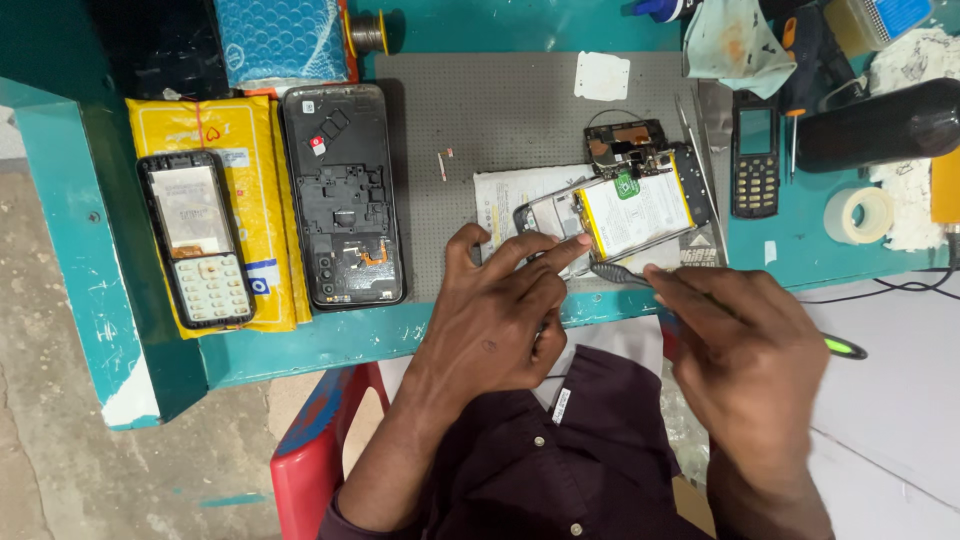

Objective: The person holds a small yellow component between their fingers and manipulates it over a disassembled smartphone. The hands repeatedly pinch and adjust the component while the phone remains open on the workbench.

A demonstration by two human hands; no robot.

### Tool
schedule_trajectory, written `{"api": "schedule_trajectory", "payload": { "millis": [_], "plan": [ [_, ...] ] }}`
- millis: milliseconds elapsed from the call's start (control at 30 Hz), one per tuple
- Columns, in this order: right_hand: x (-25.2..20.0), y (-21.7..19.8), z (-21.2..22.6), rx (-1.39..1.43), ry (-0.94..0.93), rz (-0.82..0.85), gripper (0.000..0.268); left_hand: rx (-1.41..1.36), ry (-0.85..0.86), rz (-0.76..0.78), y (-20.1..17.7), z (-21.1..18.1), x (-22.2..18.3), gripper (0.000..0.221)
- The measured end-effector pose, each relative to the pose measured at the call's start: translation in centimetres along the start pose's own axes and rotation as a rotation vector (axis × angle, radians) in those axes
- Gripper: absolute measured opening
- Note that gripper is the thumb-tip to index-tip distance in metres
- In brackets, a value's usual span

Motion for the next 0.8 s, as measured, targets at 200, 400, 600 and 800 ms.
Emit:
{"api": "schedule_trajectory", "payload": {
  "millis": [200,400,600,800],
  "plan": [
    [-0.3,1.2,0.6,-0.126,-0.043,-0.068,0.048,0.000,0.006,-0.008,-0.1,0.0,-0.1,0.007],
    [-0.2,0.7,0.6,-0.061,-0.064,-0.002,0.048,-0.006,-0.004,-0.009,-0.3,-0.1,0.1,0.006],
    [0.0,0.9,0.1,0.001,-0.054,0.033,0.047,-0.009,0.004,-0.014,-0.4,-0.1,0.1,0.005],
    [0.3,1.2,-0.5,0.091,-0.044,0.060,0.043,-0.008,-0.005,-0.012,-0.4,-0.2,0.2,0.005]
  ]
}}
Point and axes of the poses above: each hand's wrist, its own x-axis towards the middle knuckle, its own y-axis out of the palm, z = x × y, the point moved 2 cm from there along x, towards the middle knuckle, and after that the axes turned 8 degrees about y, right-handed, at the moved point
